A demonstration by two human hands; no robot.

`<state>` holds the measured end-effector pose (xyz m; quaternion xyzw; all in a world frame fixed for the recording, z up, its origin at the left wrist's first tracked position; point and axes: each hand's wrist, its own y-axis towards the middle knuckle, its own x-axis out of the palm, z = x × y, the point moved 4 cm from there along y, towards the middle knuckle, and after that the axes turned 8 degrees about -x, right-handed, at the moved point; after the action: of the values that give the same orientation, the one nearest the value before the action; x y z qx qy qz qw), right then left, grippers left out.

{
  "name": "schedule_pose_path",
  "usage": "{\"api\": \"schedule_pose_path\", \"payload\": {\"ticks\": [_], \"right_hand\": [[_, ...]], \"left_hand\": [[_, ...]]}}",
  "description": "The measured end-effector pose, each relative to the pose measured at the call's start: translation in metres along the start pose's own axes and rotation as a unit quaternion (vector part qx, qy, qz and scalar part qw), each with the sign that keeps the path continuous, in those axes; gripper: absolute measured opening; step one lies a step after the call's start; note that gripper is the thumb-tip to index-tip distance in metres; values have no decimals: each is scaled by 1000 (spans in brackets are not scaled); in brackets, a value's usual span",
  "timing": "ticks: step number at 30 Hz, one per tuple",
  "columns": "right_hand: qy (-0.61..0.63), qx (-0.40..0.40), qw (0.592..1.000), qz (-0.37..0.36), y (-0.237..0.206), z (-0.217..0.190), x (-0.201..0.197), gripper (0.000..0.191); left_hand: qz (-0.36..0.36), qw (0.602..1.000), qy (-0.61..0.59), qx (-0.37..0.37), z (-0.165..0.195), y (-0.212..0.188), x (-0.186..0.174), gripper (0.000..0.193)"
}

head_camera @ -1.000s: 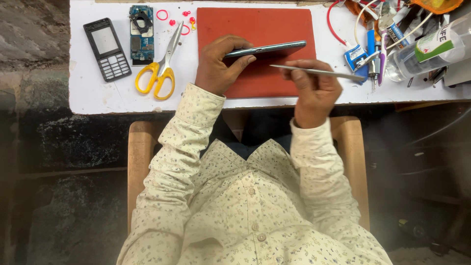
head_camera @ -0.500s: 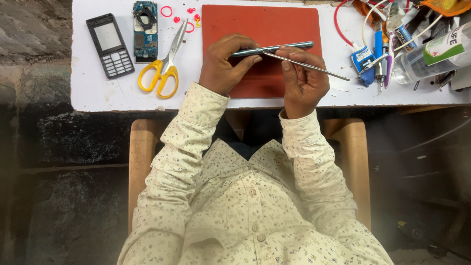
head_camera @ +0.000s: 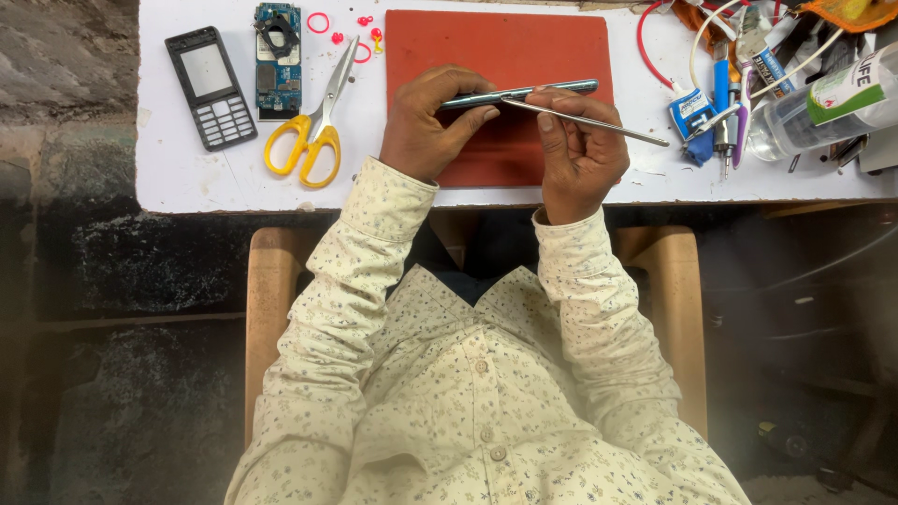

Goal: The person applies glue from a tube along the edge of a phone back cover, cuts a small piece of material with scissors, presses the cover onto the phone body, and runs a metal rod along the seam while pressing the cover down with both hands.

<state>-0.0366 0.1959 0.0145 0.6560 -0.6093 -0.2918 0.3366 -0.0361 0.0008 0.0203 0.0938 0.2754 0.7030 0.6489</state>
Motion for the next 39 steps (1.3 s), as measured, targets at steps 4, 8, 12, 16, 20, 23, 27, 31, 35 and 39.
{"api": "schedule_pose_path", "payload": {"ticks": [4, 8, 12, 16, 20, 23, 27, 31, 35, 39], "right_hand": [[16, 3, 1000, 5, 0, 1, 0, 19], [5, -1, 1000, 6, 0, 1, 1, 19], [-1, 6, 1000, 2, 1, 1, 0, 19], [-26, 8, 1000, -14, 3, -1, -1, 18], [21, 29, 999, 5, 1, -1, -2, 17], [34, 26, 999, 15, 1, -1, -3, 18], [32, 25, 999, 15, 0, 1, -3, 19], [29, 33, 999, 18, -1, 2, -2, 18], [30, 28, 999, 15, 0, 1, -1, 18], [29, 19, 999, 7, 2, 0, -1, 18]], "left_hand": [[1, 1000, 4, -3, -1, 0, 0, 21], [1, 1000, 3, -4, -1, 0, 0, 21], [2, 1000, 3, -2, -1, 0, 0, 22], [2, 1000, 6, -7, -1, -1, 0, 22], [3, 1000, 10, -2, 0, 0, 0, 22], [3, 1000, 10, 5, 0, 0, 0, 23], [3, 1000, 7, -4, -1, 0, 0, 23], [1, 1000, 6, -6, -1, 0, 0, 23], [4, 1000, 12, 0, 1, 0, 0, 23], [5, 1000, 10, -3, 4, -1, -1, 22]]}}
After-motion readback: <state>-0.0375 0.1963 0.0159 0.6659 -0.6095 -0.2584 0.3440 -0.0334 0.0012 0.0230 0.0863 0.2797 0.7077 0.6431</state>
